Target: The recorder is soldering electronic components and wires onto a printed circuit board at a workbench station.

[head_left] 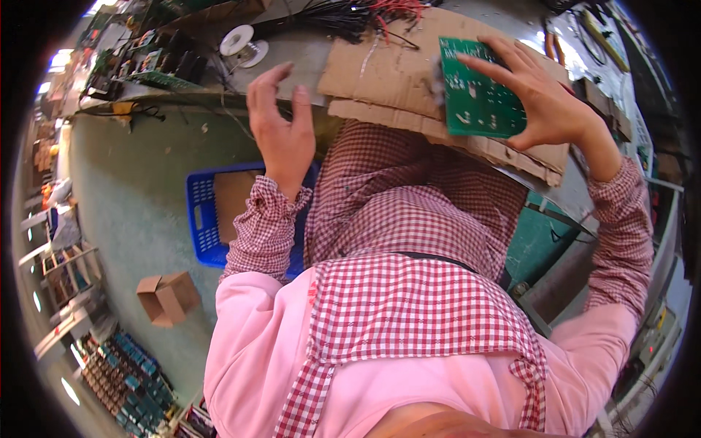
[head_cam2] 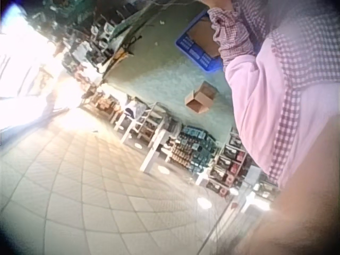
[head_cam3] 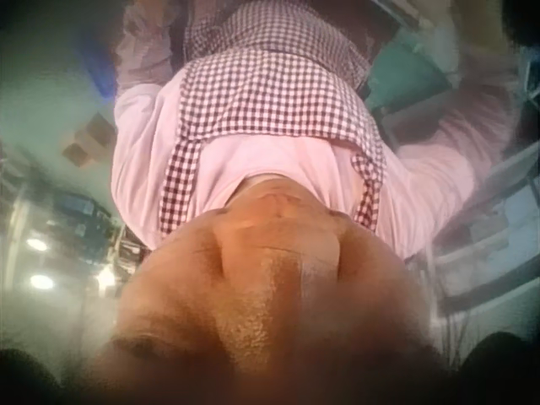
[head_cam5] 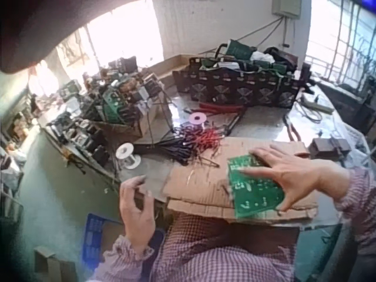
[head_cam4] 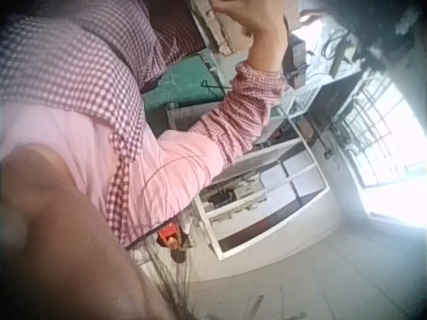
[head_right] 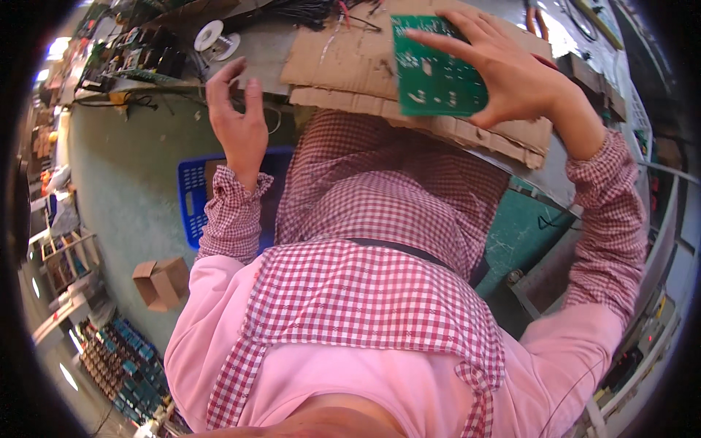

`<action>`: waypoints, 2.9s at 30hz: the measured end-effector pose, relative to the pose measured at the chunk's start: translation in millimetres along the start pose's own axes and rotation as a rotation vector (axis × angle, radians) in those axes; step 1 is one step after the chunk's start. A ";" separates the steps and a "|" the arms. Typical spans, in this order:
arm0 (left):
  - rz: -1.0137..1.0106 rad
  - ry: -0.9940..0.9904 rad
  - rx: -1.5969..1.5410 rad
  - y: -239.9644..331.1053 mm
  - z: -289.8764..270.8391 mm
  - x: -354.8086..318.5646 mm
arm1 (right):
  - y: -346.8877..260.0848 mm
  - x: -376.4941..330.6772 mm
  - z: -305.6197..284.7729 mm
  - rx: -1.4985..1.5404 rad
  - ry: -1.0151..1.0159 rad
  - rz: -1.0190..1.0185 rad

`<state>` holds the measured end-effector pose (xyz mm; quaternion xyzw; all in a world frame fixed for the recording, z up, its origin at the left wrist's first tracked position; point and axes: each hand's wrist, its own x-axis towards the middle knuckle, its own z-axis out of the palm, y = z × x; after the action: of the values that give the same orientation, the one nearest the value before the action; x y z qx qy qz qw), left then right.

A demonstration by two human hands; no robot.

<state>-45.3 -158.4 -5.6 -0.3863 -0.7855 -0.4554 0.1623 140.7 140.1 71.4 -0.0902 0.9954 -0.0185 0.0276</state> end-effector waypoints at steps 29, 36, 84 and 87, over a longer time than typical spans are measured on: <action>-0.694 -0.559 -0.895 26.3 -18.0 29.2 | 165.6 -282.9 138.9 2.913 2.271 0.145; -0.295 -0.729 -0.385 90.1 27.2 22.0 | 215.6 -293.8 130.7 2.603 2.276 0.568; 0.376 -1.026 -0.117 114.4 78.3 66.5 | -77.1 -127.2 65.3 1.398 0.990 1.014; 0.397 -1.032 -0.086 116.8 78.5 67.3 | -75.0 -129.1 65.3 1.373 0.931 1.017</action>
<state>6.8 -27.9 62.4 -0.7062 -0.6559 -0.1995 -0.1770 284.7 87.6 16.0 0.4025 0.5992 -0.6148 -0.3177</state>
